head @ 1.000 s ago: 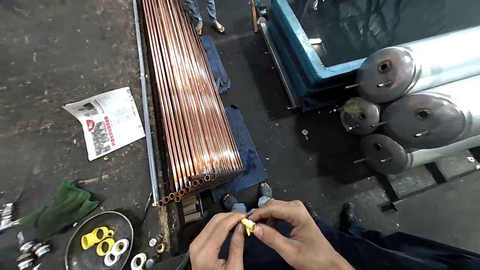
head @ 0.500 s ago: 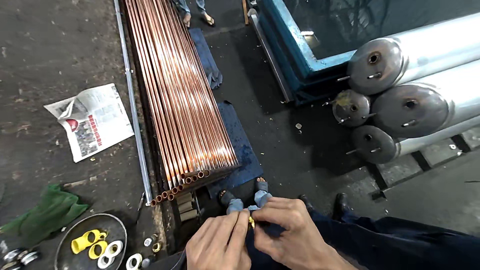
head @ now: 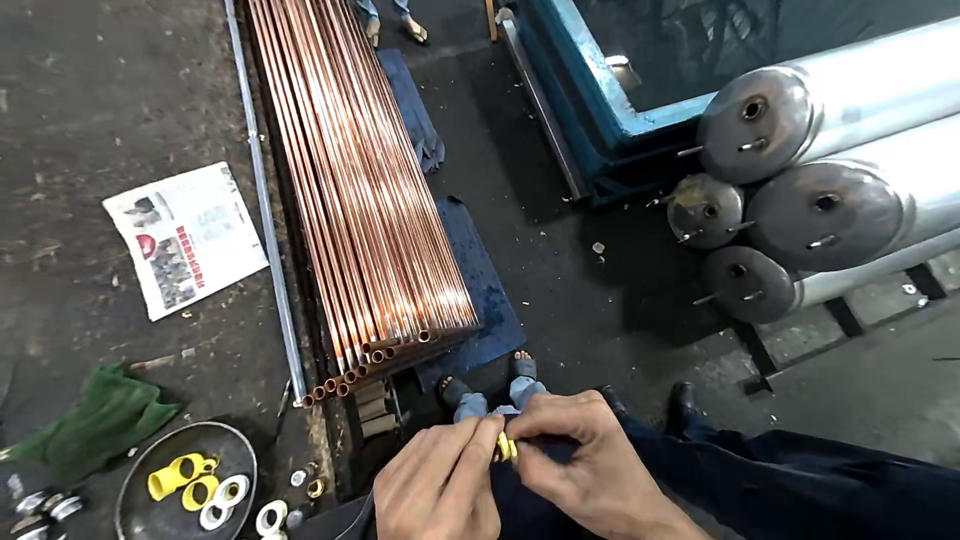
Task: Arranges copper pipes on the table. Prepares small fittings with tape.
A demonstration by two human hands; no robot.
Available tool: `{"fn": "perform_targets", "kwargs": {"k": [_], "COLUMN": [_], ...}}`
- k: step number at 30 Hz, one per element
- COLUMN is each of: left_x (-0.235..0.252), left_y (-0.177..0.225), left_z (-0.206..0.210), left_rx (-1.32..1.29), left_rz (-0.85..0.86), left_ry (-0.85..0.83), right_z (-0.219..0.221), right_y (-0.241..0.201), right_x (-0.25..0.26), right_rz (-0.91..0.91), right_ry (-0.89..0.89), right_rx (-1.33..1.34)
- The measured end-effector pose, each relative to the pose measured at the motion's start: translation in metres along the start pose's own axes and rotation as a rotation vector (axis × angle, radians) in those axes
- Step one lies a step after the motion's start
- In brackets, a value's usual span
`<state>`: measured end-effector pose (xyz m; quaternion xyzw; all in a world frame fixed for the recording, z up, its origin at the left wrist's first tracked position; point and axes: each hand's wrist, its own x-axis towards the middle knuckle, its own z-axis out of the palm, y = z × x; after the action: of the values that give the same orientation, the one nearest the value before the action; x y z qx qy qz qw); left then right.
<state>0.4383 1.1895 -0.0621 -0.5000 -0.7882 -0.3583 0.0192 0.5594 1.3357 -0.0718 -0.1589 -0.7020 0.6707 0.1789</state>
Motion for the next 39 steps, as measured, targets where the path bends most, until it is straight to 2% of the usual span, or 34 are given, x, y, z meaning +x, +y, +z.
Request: {"fn": "perform_targets", "kwargs": {"k": [6, 16, 19, 24, 27, 33, 39], "left_x": [0.000, 0.000, -0.001, 0.008, 0.014, 0.010, 0.001], "left_y": [-0.012, -0.016, -0.014, -0.010, -0.010, -0.011, -0.008], "left_z": [-0.005, -0.005, -0.001, -0.002, 0.004, 0.011, 0.017], "left_rx": [0.140, 0.176, 0.171, 0.119, 0.067, -0.302, -0.207], "left_rz": [0.102, 0.225, 0.216, 0.160, 0.101, -0.079, -0.059], "left_ry": [-0.078, -0.158, -0.135, -0.079, -0.048, -0.102, -0.107], "right_z": [-0.016, -0.005, -0.002, -0.009, -0.011, -0.011, -0.003], "right_y": [-0.005, -0.001, 0.001, 0.002, 0.001, 0.003, 0.008], "right_x": [0.006, 0.004, 0.002, 0.004, 0.006, 0.006, -0.001], "right_rz": [0.171, 0.145, 0.071, 0.109, 0.113, -0.011, -0.109], "right_ry": [-0.184, -0.076, -0.039, -0.105, -0.096, -0.034, 0.047], "right_rx": [0.079, -0.214, -0.333, 0.063, 0.133, -0.048, -0.253]}}
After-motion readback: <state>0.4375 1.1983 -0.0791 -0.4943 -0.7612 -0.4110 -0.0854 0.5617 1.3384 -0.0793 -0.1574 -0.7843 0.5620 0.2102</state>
